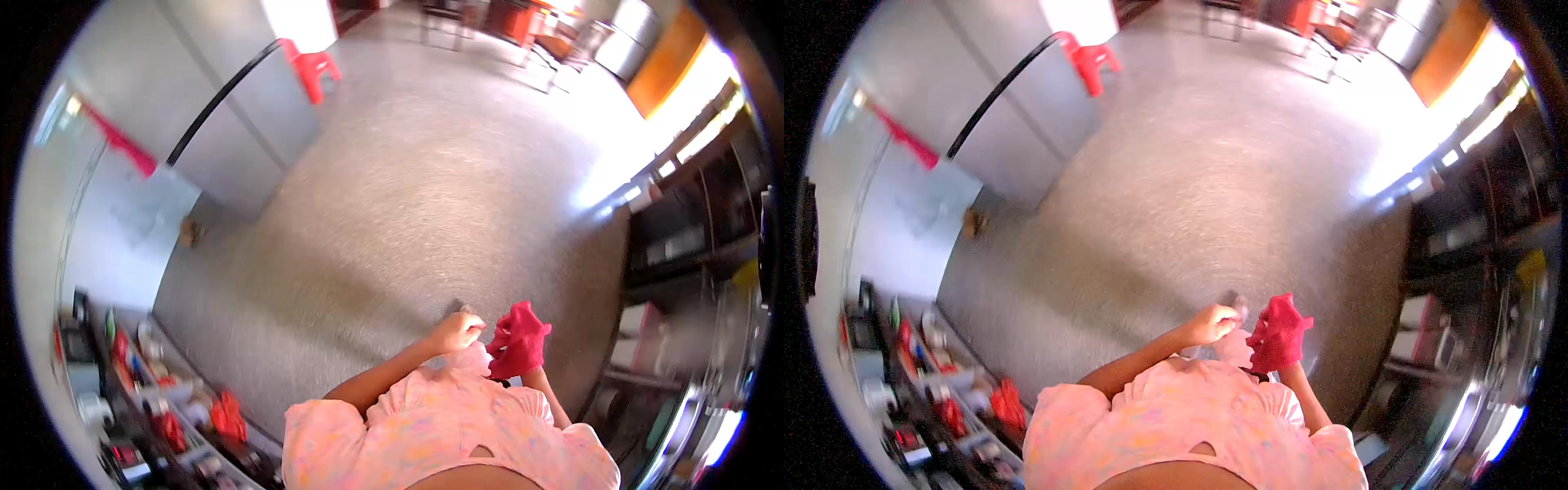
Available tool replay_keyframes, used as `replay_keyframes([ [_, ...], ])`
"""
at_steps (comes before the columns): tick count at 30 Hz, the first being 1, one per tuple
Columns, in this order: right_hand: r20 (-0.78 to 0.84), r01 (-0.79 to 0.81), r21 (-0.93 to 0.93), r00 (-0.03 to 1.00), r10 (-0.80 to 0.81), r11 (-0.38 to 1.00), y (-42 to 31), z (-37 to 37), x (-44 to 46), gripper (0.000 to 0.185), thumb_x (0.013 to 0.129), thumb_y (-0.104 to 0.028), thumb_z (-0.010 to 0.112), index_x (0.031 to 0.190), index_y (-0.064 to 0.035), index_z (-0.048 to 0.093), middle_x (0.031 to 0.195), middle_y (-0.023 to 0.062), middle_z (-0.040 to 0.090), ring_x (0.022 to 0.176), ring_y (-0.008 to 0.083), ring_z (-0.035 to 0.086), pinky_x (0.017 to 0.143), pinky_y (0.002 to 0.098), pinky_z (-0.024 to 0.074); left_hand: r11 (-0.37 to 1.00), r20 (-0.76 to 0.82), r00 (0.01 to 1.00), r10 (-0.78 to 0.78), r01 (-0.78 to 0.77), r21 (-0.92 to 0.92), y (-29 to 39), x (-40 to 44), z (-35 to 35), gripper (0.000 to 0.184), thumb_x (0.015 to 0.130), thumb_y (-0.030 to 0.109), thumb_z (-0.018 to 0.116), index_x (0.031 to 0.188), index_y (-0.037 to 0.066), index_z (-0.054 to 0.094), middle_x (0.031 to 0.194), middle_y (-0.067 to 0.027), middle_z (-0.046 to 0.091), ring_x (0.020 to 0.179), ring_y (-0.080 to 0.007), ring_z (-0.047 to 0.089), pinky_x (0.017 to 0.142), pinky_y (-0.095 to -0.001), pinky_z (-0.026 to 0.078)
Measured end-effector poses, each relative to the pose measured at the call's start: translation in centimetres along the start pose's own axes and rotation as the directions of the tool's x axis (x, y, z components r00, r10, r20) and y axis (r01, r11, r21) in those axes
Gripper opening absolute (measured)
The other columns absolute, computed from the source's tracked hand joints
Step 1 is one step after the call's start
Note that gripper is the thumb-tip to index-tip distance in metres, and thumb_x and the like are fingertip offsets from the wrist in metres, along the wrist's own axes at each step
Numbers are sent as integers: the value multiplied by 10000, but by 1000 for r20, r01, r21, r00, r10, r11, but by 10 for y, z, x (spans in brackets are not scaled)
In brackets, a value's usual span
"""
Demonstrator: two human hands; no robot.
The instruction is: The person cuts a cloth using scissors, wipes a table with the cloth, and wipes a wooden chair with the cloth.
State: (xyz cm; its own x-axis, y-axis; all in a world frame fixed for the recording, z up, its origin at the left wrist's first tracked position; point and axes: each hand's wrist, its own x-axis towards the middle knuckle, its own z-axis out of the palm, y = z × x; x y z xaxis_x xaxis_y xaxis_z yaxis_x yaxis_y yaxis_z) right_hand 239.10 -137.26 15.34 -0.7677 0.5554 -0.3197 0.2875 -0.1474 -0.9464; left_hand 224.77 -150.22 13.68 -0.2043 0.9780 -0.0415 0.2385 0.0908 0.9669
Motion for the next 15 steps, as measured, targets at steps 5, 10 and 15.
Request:
replay_keyframes([
  [5,-161,-51,95,985,66,994,-5,-51,33,535,702,-121,595,1167,-49,340,1016,77,511,895,204,522,751,312,440,994,158,986,-55,39,103,3,69,-8,249,774,108,504,970,-25,582,745,-161,620,656,-214,605,593,-324,458],
  [10,-203,-15,160,978,48,987,-28,-104,94,500,681,-118,605,1115,-45,369,981,79,516,874,208,526,731,312,437,975,211,966,-150,110,193,5,154,-36,292,780,119,475,1007,-38,570,736,-105,616,607,-164,572,565,-303,445],
  [15,-221,33,188,975,9,982,-57,-155,160,465,659,-115,614,1063,-41,397,946,80,522,853,212,530,711,312,434,940,146,953,-266,224,257,7,234,-66,359,770,137,467,1073,-38,548,694,-73,588,576,-124,540,536,-273,436],
])
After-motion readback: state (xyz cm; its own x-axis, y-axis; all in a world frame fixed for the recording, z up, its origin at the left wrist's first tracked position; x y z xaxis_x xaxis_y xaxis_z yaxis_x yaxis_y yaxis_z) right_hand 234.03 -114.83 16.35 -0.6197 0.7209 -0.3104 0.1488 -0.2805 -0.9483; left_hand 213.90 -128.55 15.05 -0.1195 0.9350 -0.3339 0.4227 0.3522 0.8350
